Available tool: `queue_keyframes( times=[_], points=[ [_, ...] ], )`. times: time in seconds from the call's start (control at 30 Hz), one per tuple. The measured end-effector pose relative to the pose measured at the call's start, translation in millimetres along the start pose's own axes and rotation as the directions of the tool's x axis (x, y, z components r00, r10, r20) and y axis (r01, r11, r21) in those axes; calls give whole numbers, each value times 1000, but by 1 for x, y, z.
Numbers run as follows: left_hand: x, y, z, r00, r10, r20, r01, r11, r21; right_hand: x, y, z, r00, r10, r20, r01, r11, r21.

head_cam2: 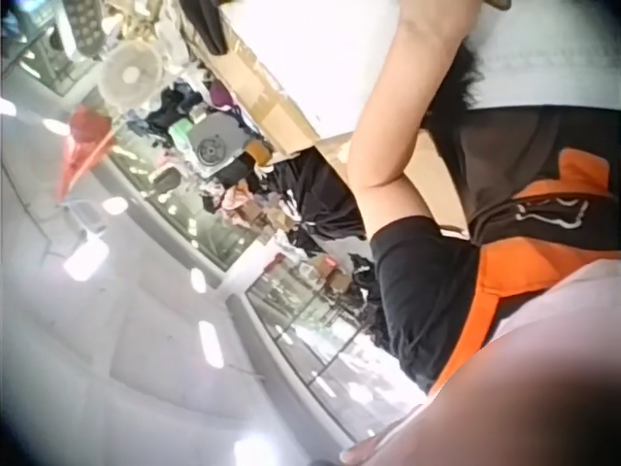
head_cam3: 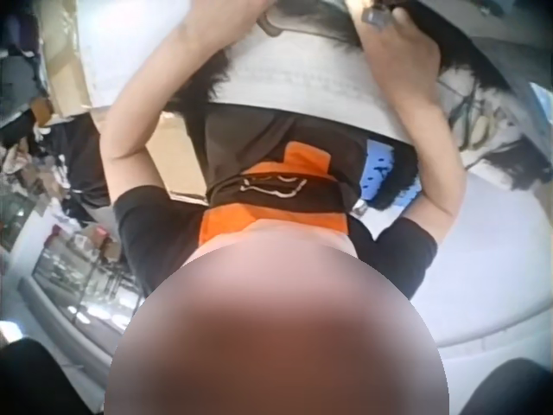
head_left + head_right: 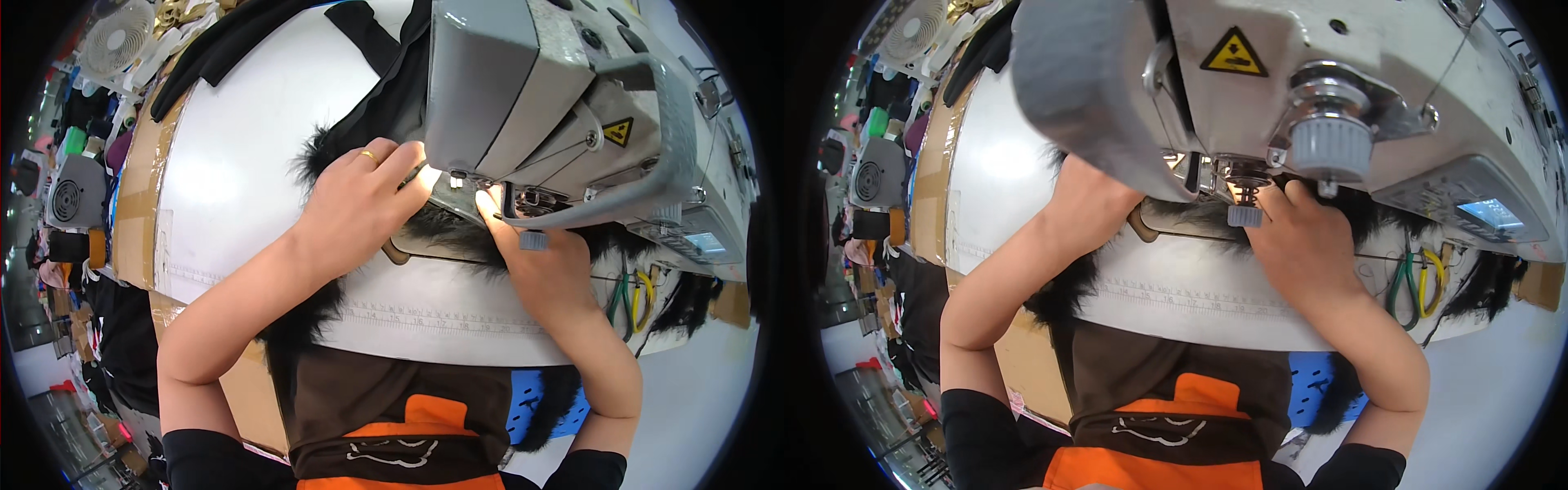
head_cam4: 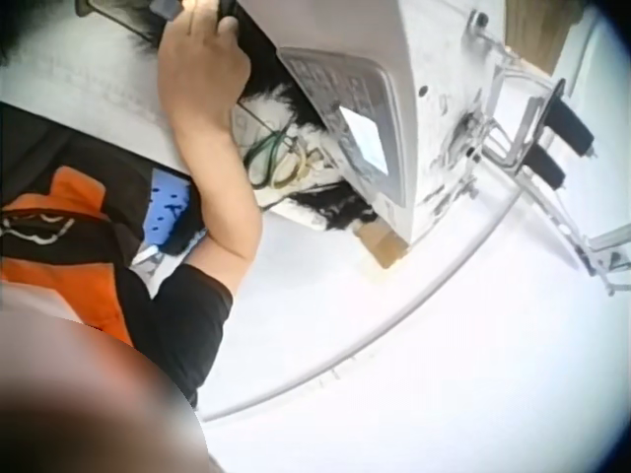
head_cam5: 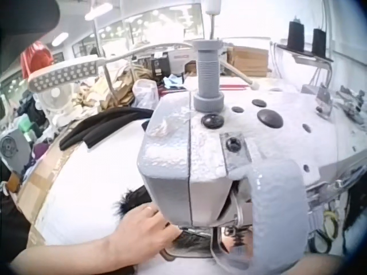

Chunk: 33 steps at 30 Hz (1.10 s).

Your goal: Sewing faux fur trim onto black fabric using an industrial sewing machine and trimming it with scissors.

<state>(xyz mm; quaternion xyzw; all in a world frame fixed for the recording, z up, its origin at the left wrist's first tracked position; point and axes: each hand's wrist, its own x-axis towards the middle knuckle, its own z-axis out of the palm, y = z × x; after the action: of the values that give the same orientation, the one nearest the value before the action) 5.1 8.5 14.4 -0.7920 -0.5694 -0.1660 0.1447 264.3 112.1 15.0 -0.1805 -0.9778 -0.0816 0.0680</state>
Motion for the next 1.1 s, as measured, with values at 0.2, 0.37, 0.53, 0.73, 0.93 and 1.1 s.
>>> queue_keyframes(
  times=[0.2, 0.37, 0.53, 0.73, 0.93, 1.1],
  points=[
    [4, -15, 8, 995, 16, -102, -9, 998, 70, 1, -1, 2, 998, -5, -60, 9, 998, 56],
    [-3, -20, 7, 979, -199, 44, 203, 968, -149, 1, 1, 6, 992, -9, -122, 22, 994, 103],
    [-11, -9, 0, 954, -259, 152, 287, 934, -214, 1, 1, 5, 996, 12, -86, -2, 994, 114],
    [1, -12, 21, 912, -405, 72, 409, 878, -248, 0, 1, 7, 998, 2, -60, 3, 995, 96],
    [-10, -6, 4, 946, -294, 139, 320, 920, -228, 0, 4, 14, 992, -9, -128, 23, 994, 110],
    [-12, -6, -1, 944, -258, 205, 296, 938, -181, -1, 5, 12, 989, -54, -140, 65, 995, 75]
  ],
)
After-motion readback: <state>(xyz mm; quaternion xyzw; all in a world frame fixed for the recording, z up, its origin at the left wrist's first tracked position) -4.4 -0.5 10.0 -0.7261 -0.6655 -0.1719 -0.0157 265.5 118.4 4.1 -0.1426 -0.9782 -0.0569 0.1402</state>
